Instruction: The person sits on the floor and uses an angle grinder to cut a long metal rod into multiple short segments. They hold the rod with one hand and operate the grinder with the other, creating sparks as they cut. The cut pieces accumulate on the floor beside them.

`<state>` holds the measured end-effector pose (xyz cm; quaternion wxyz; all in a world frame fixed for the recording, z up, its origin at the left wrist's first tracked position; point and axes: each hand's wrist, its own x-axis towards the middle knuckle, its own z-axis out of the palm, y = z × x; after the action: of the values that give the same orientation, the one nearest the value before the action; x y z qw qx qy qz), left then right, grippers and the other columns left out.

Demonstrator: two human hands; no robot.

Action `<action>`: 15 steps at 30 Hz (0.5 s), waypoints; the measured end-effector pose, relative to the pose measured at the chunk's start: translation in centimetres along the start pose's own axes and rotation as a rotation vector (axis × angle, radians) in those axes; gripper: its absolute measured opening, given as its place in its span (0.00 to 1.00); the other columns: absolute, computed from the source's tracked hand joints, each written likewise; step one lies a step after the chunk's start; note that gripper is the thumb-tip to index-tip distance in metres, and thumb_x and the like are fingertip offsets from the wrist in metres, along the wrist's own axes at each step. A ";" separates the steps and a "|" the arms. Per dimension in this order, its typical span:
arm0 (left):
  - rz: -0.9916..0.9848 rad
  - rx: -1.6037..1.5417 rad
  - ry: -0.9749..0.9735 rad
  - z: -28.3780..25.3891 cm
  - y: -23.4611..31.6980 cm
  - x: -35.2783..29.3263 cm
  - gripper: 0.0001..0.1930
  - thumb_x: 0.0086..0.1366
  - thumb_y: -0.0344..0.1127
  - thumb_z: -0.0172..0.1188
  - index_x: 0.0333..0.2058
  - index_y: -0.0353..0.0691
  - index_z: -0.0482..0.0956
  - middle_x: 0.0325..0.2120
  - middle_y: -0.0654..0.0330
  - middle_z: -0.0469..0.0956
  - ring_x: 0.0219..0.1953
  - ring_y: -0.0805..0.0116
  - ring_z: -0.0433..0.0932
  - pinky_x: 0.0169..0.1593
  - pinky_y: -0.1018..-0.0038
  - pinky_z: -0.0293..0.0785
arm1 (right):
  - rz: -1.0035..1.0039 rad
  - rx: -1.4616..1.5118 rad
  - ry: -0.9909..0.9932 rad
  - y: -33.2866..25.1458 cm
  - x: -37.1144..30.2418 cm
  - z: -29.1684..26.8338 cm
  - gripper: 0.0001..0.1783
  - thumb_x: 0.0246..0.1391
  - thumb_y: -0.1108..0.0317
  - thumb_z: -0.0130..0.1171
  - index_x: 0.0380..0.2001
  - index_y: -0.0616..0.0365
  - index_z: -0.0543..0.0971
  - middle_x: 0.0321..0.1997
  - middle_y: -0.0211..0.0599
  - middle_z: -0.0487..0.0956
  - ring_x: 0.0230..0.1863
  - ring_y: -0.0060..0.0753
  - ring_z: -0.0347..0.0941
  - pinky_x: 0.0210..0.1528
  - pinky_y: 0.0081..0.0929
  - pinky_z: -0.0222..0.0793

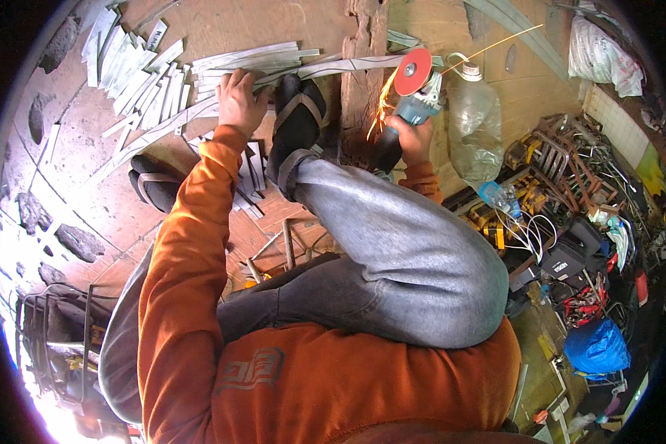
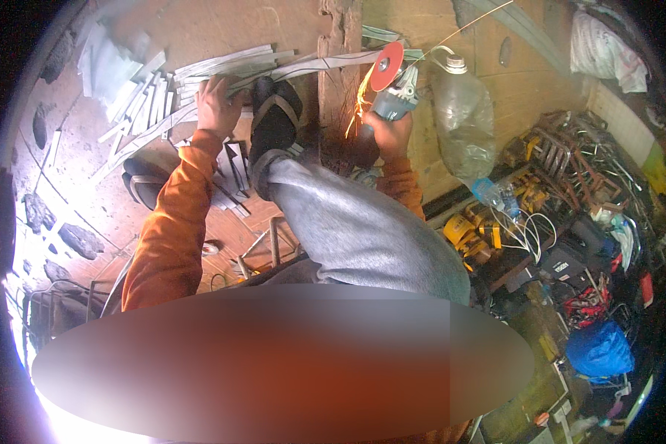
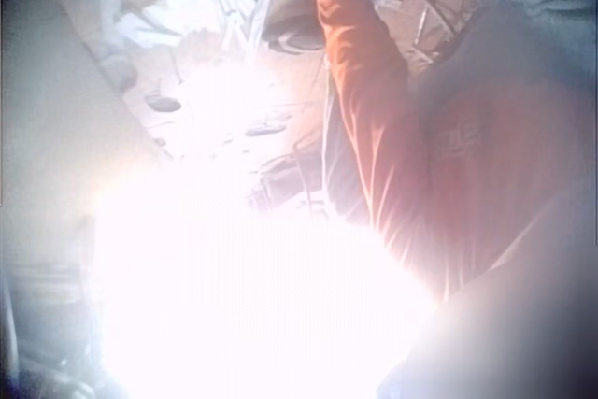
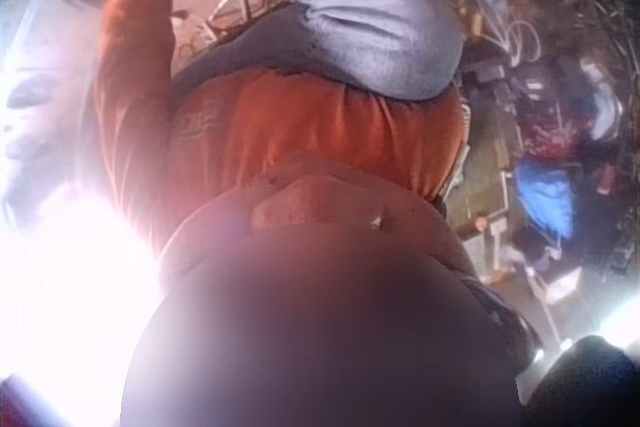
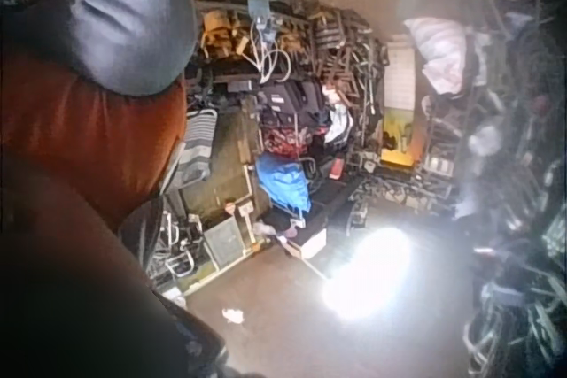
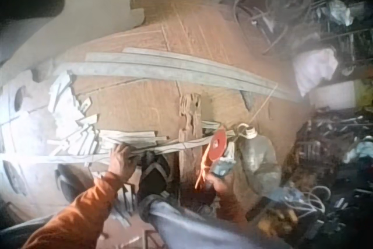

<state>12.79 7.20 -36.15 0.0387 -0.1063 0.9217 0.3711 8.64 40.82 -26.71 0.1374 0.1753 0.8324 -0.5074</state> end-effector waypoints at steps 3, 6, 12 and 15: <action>0.010 -0.015 0.004 0.1 -0.1 -0.1 0.15 0.51 0.38 0.67 0.40 0.47 0.82 0.39 0.61 0.76 0.47 0.55 0.71 0.49 0.59 0.65 | -0.003 0.163 -0.044 0.5 -0.5 0.2 0.14 0.37 0.77 0.65 0.32 0.56 0.77 0.31 0.26 0.77 0.31 0.24 0.73 0.36 0.25 0.69; 0.024 -0.021 0.010 0.2 -0.4 0.0 0.15 0.51 0.38 0.67 0.40 0.47 0.82 0.39 0.60 0.76 0.47 0.56 0.72 0.49 0.59 0.65 | -0.012 0.042 -0.035 0.6 -0.4 -0.1 0.14 0.38 0.77 0.65 0.32 0.56 0.77 0.31 0.27 0.77 0.31 0.24 0.73 0.37 0.25 0.69; 0.003 -0.054 0.004 0.4 -0.4 -0.2 0.16 0.51 0.38 0.67 0.40 0.47 0.82 0.38 0.60 0.77 0.46 0.57 0.74 0.49 0.60 0.65 | 0.013 -0.005 -0.037 -1.0 1.5 -0.4 0.17 0.37 0.75 0.68 0.35 0.58 0.76 0.32 0.28 0.77 0.32 0.26 0.74 0.38 0.28 0.70; 0.017 -0.055 0.042 0.3 -0.3 -0.1 0.16 0.51 0.38 0.67 0.40 0.47 0.82 0.37 0.61 0.76 0.46 0.57 0.74 0.48 0.60 0.65 | -0.013 -0.011 0.061 -1.9 2.0 0.1 0.19 0.34 0.73 0.70 0.34 0.59 0.76 0.30 0.27 0.76 0.31 0.27 0.73 0.36 0.28 0.70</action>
<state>12.97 7.23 -36.53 0.0134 -0.1073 0.9126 0.3942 6.03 40.27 -26.08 0.1095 0.1846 0.8400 -0.4983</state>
